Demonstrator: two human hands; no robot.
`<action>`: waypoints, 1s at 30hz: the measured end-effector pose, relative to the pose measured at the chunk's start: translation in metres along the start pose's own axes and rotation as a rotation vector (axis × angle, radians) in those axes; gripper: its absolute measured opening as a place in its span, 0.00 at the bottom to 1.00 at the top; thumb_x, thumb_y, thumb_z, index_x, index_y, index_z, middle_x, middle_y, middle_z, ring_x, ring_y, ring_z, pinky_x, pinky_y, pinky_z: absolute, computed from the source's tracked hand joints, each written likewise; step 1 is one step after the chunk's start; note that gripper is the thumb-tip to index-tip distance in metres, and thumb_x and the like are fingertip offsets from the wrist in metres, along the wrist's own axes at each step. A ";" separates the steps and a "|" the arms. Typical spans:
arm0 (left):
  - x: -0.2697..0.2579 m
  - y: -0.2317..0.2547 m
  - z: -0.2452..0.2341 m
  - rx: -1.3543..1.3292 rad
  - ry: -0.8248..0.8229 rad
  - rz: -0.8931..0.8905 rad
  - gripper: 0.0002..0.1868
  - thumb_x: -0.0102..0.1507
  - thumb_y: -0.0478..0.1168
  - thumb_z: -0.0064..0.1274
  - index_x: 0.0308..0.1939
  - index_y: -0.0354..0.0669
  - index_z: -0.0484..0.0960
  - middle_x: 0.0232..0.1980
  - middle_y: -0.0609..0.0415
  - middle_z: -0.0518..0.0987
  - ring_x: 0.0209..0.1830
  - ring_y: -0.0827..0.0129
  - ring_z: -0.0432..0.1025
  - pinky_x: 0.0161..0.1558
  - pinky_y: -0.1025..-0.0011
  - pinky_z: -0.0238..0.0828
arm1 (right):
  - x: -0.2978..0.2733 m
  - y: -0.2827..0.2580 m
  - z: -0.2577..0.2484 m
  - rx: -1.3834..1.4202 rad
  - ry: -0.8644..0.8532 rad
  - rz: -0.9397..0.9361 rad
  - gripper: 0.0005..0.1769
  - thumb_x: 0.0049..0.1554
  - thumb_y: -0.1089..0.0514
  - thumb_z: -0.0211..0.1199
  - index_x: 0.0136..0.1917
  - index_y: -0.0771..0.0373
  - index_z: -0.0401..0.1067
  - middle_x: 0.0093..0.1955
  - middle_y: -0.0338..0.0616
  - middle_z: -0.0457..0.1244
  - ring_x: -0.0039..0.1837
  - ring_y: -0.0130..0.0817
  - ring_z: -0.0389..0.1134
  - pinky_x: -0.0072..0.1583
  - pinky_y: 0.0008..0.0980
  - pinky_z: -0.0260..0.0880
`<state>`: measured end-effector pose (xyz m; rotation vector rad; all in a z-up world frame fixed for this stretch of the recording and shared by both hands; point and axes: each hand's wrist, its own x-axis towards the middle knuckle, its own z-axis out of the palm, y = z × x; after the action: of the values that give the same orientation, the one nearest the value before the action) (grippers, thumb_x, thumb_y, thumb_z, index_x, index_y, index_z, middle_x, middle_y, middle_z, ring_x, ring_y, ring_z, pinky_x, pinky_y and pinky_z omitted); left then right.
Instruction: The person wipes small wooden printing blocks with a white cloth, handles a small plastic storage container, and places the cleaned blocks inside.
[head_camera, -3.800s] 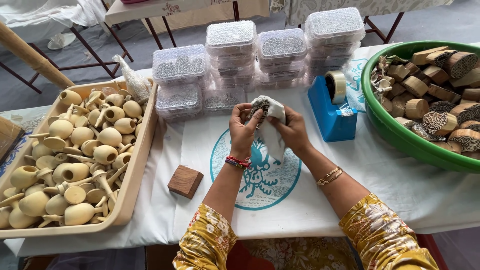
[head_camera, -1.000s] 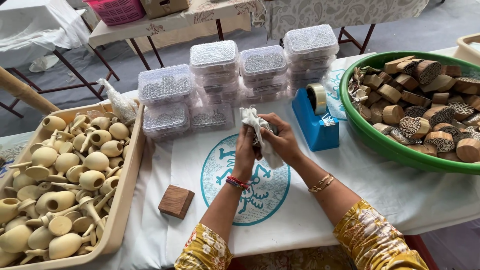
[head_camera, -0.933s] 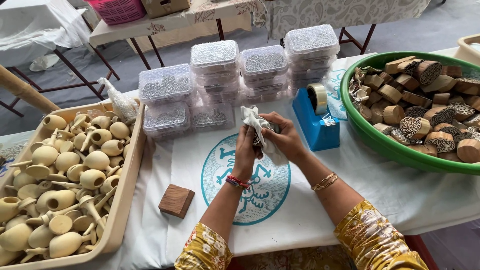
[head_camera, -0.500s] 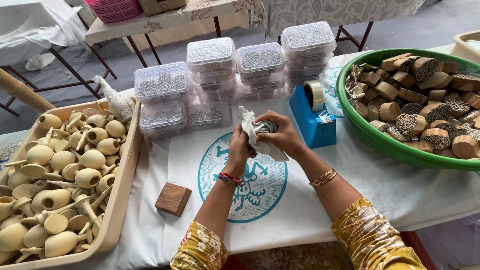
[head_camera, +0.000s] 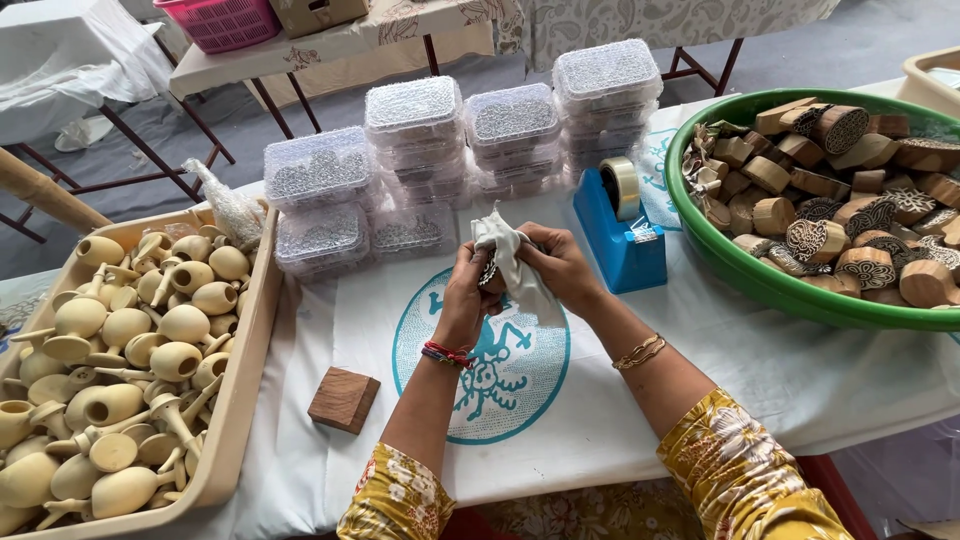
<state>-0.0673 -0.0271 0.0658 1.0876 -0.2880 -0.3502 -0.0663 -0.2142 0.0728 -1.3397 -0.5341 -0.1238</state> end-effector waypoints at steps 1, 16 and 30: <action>0.002 -0.002 -0.003 0.006 0.000 -0.006 0.21 0.73 0.55 0.40 0.61 0.46 0.64 0.23 0.65 0.63 0.18 0.82 0.54 0.21 0.79 0.51 | 0.000 0.001 0.004 -0.003 0.029 0.002 0.09 0.65 0.61 0.61 0.51 0.68 0.79 0.48 0.37 0.66 0.49 0.21 0.68 0.51 0.22 0.71; 0.001 0.011 -0.005 -0.022 0.010 0.149 0.22 0.73 0.54 0.39 0.64 0.47 0.60 0.30 0.61 0.74 0.20 0.83 0.62 0.22 0.81 0.56 | -0.004 0.001 0.018 -0.022 0.072 -0.076 0.09 0.63 0.62 0.64 0.54 0.70 0.77 0.50 0.39 0.68 0.50 0.22 0.70 0.53 0.22 0.73; -0.003 0.013 -0.001 0.023 0.039 0.081 0.22 0.71 0.55 0.42 0.63 0.50 0.61 0.37 0.62 0.75 0.27 0.83 0.65 0.25 0.81 0.57 | -0.006 -0.012 0.026 0.071 0.028 -0.018 0.10 0.65 0.66 0.56 0.55 0.72 0.76 0.61 0.35 0.63 0.57 0.21 0.68 0.58 0.21 0.71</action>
<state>-0.0680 -0.0194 0.0768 1.1010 -0.3016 -0.2538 -0.0838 -0.1940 0.0846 -1.2625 -0.5219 -0.1368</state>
